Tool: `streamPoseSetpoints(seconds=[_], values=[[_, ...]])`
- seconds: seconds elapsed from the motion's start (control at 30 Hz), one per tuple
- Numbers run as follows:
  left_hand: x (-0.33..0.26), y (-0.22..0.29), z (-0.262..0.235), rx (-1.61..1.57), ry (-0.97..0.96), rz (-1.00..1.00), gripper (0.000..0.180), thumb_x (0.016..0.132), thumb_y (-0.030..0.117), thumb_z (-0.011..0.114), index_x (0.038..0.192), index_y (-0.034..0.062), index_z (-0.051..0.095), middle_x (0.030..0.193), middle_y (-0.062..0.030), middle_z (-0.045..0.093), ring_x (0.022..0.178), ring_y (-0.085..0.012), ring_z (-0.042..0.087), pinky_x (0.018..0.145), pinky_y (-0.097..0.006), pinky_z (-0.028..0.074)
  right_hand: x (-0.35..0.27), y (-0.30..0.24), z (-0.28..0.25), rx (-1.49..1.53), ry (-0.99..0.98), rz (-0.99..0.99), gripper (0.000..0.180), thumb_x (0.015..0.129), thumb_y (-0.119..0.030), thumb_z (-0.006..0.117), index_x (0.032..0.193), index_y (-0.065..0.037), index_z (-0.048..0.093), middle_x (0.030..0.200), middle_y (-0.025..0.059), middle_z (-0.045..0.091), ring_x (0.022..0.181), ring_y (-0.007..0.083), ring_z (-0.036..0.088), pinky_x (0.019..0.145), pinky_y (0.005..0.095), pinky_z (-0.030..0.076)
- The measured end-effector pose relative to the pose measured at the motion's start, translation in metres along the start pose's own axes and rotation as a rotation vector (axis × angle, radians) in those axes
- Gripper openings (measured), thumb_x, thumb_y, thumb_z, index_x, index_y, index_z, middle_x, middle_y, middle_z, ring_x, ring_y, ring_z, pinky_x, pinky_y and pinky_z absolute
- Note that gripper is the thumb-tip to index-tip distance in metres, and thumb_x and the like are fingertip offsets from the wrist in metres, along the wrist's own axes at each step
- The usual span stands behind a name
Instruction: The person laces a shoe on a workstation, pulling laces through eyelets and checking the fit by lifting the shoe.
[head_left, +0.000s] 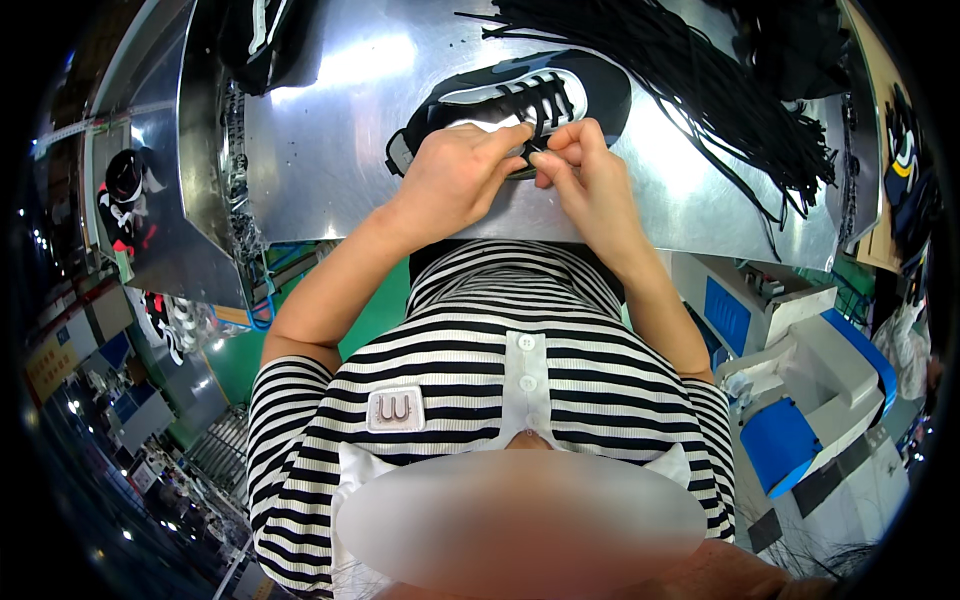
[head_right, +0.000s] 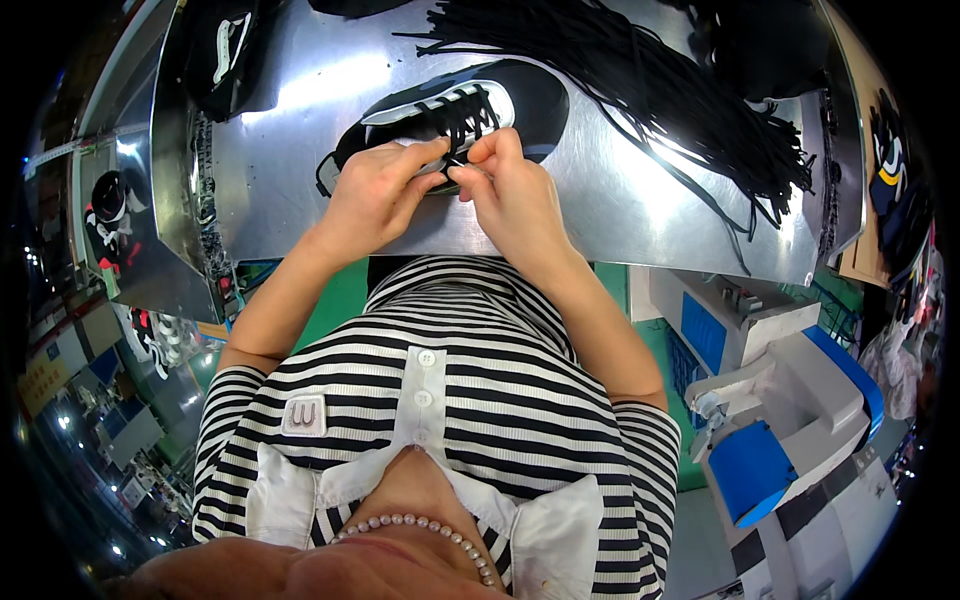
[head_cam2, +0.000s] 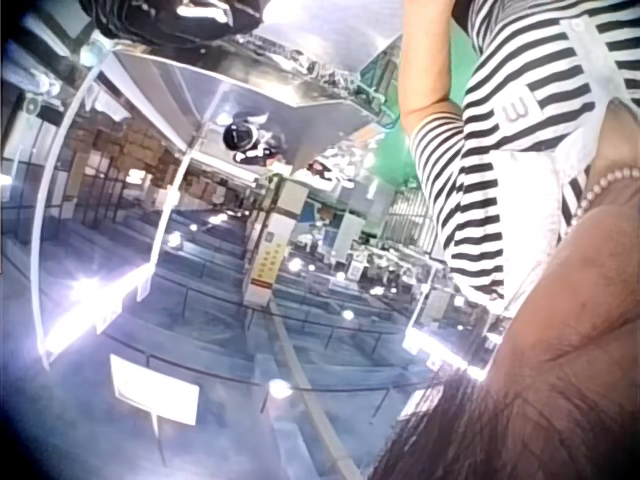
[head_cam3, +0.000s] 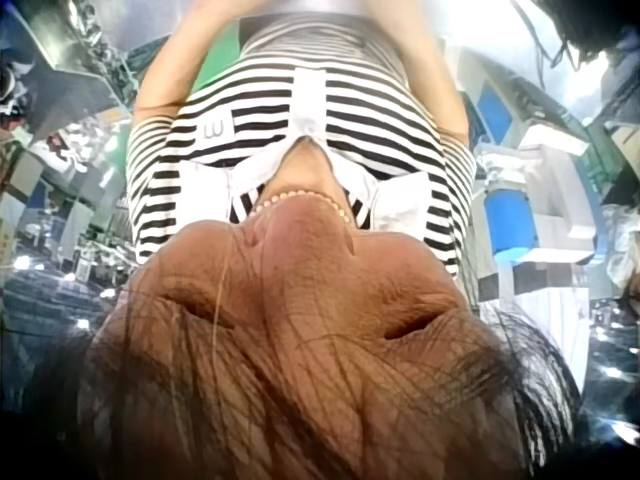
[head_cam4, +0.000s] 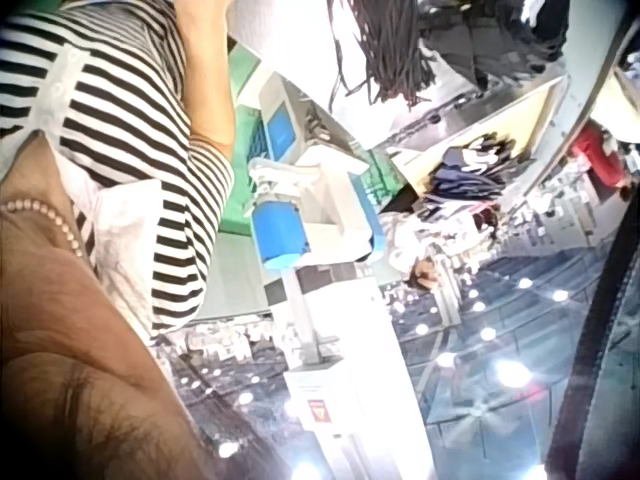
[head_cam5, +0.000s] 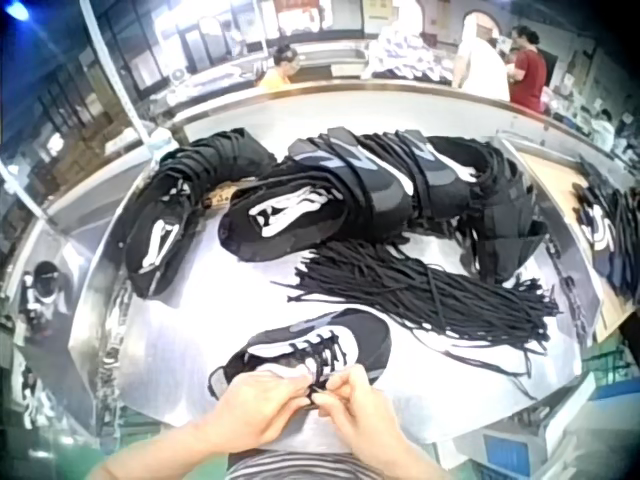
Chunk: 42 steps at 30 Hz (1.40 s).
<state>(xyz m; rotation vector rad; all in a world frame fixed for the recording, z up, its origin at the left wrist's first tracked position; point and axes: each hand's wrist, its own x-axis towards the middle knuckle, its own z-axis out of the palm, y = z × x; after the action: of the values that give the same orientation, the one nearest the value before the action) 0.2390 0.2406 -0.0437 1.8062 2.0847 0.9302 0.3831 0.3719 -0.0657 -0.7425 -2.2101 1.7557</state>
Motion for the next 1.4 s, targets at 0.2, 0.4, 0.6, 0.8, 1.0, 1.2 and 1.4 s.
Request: streamPoseSetpoints(seconds=[0.2, 0.4, 0.6, 0.8, 1.0, 1.2, 1.4], values=[[-0.008, 0.000, 0.007, -0.126, -0.032, 0.044, 0.025, 0.086, 0.007, 0.067, 0.110, 0.0009, 0.062, 0.083, -0.0159, 0.066, 0.071, -0.0331, 0.064, 0.065, -0.040, 0.050, 0.000, -0.007, -0.004, -0.044, -0.137, 0.042, 0.023, 0.094, -0.012, 0.063, 0.102, 0.000, 0.045, 0.074, 0.0113, 0.067, 0.069, 0.0259, 0.068, 0.065, 0.0354, 0.051], [-0.005, 0.007, 0.005, -0.088, -0.072, -0.055, 0.025, 0.087, 0.008, 0.068, 0.111, 0.0034, 0.063, 0.085, -0.0140, 0.067, 0.072, -0.0321, 0.065, 0.064, -0.038, 0.050, -0.010, -0.005, -0.008, -0.244, -0.105, -0.051, 0.027, 0.094, -0.015, 0.062, 0.115, -0.004, 0.049, 0.083, 0.0142, 0.069, 0.076, 0.0297, 0.070, 0.067, 0.0384, 0.052], [-0.014, -0.001, -0.002, -0.243, -0.119, -0.142, 0.028, 0.088, 0.010, 0.067, 0.115, 0.0074, 0.065, 0.095, -0.0135, 0.070, 0.073, -0.0292, 0.066, 0.066, -0.036, 0.051, -0.004, -0.008, -0.061, -0.206, 0.045, -0.057, 0.021, 0.093, -0.014, 0.066, 0.112, -0.005, 0.062, 0.083, 0.0080, 0.070, 0.074, 0.0162, 0.069, 0.066, 0.0278, 0.052], [-0.003, 0.004, -0.026, -0.023, -0.367, -0.218, 0.029, 0.082, 0.030, 0.074, 0.093, 0.0028, 0.070, 0.063, -0.0153, 0.061, 0.055, -0.0330, 0.060, 0.054, -0.039, 0.046, 0.025, 0.023, -0.016, -0.400, 0.371, -0.330, 0.017, 0.090, -0.014, 0.069, 0.103, -0.005, 0.065, 0.085, 0.0121, 0.071, 0.067, 0.0261, 0.069, 0.059, 0.0334, 0.052], [0.001, 0.001, -0.043, 0.117, -0.439, -0.150, 0.037, 0.083, 0.036, 0.074, 0.076, 0.0009, 0.066, 0.054, -0.0155, 0.054, 0.051, -0.0348, 0.055, 0.051, -0.042, 0.044, 0.025, 0.027, -0.010, -0.413, 0.429, -0.278, 0.015, 0.091, -0.015, 0.068, 0.102, -0.006, 0.065, 0.083, 0.0122, 0.071, 0.066, 0.0250, 0.069, 0.058, 0.0334, 0.051], [-0.009, -0.004, -0.037, 0.220, -0.265, -0.031, 0.036, 0.082, 0.023, 0.074, 0.111, 0.0032, 0.064, 0.078, -0.0128, 0.064, 0.072, -0.0319, 0.062, 0.066, -0.041, 0.048, 0.015, 0.016, -0.025, -0.126, 0.297, -0.254, 0.011, 0.088, -0.007, 0.069, 0.099, -0.003, 0.066, 0.083, 0.0072, 0.065, 0.062, 0.0169, 0.060, 0.058, 0.0259, 0.046], [-0.028, -0.009, -0.012, 0.336, 0.307, -0.006, 0.049, 0.077, 0.008, 0.077, 0.122, 0.0060, 0.059, 0.124, -0.0153, 0.057, 0.115, -0.0339, 0.055, 0.096, -0.042, 0.045, 0.006, 0.014, -0.009, -0.481, 0.118, -0.568, 0.021, 0.082, -0.015, 0.075, 0.102, -0.013, 0.068, 0.085, 0.0027, 0.061, 0.061, 0.0206, 0.061, 0.053, 0.0309, 0.047]])
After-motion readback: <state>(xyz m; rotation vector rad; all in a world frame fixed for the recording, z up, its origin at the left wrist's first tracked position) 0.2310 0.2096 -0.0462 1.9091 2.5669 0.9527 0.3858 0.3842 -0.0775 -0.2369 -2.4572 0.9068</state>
